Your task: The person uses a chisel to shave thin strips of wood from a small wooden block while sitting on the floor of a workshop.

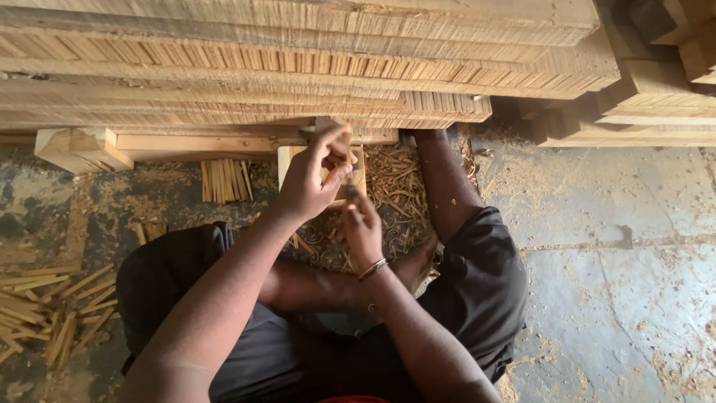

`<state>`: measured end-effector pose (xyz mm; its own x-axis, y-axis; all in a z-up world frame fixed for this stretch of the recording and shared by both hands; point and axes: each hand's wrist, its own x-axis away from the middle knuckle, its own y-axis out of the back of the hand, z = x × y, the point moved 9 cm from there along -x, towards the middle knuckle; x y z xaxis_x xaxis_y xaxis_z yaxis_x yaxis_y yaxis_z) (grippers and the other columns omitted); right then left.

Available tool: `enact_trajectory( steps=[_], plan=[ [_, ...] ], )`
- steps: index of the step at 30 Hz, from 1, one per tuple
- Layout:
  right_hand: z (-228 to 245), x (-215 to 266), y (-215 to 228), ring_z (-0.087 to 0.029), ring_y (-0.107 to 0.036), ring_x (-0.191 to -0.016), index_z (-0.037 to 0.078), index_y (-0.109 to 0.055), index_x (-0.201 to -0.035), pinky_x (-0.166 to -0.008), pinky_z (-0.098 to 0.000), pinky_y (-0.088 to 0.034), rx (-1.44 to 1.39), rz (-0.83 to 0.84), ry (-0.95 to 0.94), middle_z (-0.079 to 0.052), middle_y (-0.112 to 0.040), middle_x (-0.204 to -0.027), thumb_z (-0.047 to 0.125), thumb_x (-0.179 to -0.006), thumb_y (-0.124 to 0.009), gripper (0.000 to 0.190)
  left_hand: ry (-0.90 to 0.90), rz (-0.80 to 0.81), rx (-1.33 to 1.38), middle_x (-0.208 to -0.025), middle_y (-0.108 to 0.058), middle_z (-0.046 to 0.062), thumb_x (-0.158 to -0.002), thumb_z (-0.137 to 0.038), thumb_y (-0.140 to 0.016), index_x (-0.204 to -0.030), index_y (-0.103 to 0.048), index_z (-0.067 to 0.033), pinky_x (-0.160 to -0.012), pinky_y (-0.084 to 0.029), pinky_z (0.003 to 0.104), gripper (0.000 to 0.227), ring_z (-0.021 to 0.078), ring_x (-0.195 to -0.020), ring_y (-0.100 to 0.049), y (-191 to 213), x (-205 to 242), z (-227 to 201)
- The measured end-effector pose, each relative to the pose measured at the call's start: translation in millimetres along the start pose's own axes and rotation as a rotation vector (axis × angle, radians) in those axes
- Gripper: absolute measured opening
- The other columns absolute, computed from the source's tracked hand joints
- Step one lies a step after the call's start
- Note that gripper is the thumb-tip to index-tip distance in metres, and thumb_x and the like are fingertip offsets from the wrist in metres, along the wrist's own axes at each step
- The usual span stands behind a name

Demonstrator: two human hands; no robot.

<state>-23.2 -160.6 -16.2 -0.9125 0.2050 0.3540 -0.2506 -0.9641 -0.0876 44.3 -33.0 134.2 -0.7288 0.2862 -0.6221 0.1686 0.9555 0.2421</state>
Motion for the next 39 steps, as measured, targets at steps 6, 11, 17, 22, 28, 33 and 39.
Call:
enact_trajectory(
  steps=[6, 11, 17, 22, 28, 33, 39],
  plan=[
    [9.4, -3.6, 43.5, -0.006, -0.053, -0.053, 0.015, -0.043, -0.155, -0.044, -0.0222, -0.044, -0.236, -0.233, 0.047, 0.002, -0.06, -0.074, 0.012, -0.101, -0.052, 0.054, 0.375, -0.11, 0.251, -0.094, -0.072, 0.012, -0.097, -0.012, -0.072, -0.13, -0.048, -0.0018, -0.063, -0.062, 0.027, 0.042, 0.0164, -0.076, -0.071, 11.4, 6.0, 47.6],
    [10.7, -2.7, 32.8, -0.006, -0.051, -0.054, 0.012, -0.045, -0.156, -0.044, -0.0213, -0.042, -0.224, -0.151, 0.112, 0.0, -0.058, -0.075, 0.011, -0.101, -0.053, 0.055, 0.571, -0.218, 0.461, -0.095, -0.075, 0.008, -0.097, -0.017, -0.069, -0.119, -0.055, -0.0037, -0.059, -0.062, 0.027, 0.029, 0.0145, -0.077, -0.074, 15.2, 16.2, 64.9],
    [10.6, 8.5, 6.1, -0.006, -0.052, -0.052, 0.014, -0.038, -0.158, -0.042, -0.021, -0.041, -0.172, -0.013, 0.106, 0.0, -0.061, -0.079, 0.011, -0.1, -0.051, 0.06, 0.725, -0.213, 0.487, -0.087, -0.071, 0.007, -0.1, -0.022, -0.068, -0.106, -0.063, -0.0057, -0.056, -0.06, 0.026, 0.018, 0.0127, -0.071, -0.071, 16.0, 24.7, 80.5],
    [2.6, 10.9, 6.7, -0.007, -0.05, -0.05, 0.016, -0.039, -0.157, -0.039, -0.0211, -0.038, -0.059, -0.039, 0.038, 0.0, -0.06, -0.077, 0.012, -0.098, -0.052, 0.06, 0.712, 0.292, -0.503, -0.085, -0.071, 0.006, -0.1, -0.018, -0.067, -0.098, -0.068, -0.0082, -0.056, -0.055, 0.035, 0.01, 0.0197, -0.067, -0.067, 45.8, 42.5, 108.4],
    [4.2, 5.8, 12.7, -0.005, -0.057, -0.059, 0.009, -0.044, -0.156, -0.047, -0.0206, -0.046, -0.08, -0.018, 0.114, 0.0, -0.064, -0.081, 0.008, -0.101, -0.054, 0.056, 1.177, 0.228, -0.88, -0.112, -0.069, 0.027, -0.089, -0.01, -0.067, -0.105, -0.073, -0.0007, -0.085, -0.057, 0.051, 0.02, 0.0426, -0.104, -0.068, 140.5, 106.3, 181.3],
    [5.0, 3.2, 13.8, -0.007, -0.054, -0.054, 0.009, -0.043, -0.156, -0.044, -0.0208, -0.043, -0.113, -0.018, 0.07, 0.0, -0.064, -0.081, 0.008, -0.1, -0.055, 0.057, 1.111, 0.126, -0.963, -0.112, -0.071, 0.024, -0.095, -0.025, -0.069, -0.11, -0.071, -0.0001, -0.09, -0.055, 0.049, 0.029, 0.0395, -0.105, -0.068, 159.7, 102.9, 188.3],
    [4.2, -6.7, 15.4, -0.007, -0.057, -0.059, 0.009, -0.038, -0.159, -0.05, -0.0215, -0.048, -0.165, 0.022, 0.13, -0.003, -0.066, -0.085, 0.005, -0.1, -0.055, 0.062, 0.556, -0.085, -0.781, -0.115, -0.072, 0.013, -0.094, -0.025, -0.079, -0.12, -0.064, -0.0067, -0.089, -0.057, 0.043, 0.035, 0.0279, -0.104, -0.07, 93.0, 40.6, 122.8]
  ],
)
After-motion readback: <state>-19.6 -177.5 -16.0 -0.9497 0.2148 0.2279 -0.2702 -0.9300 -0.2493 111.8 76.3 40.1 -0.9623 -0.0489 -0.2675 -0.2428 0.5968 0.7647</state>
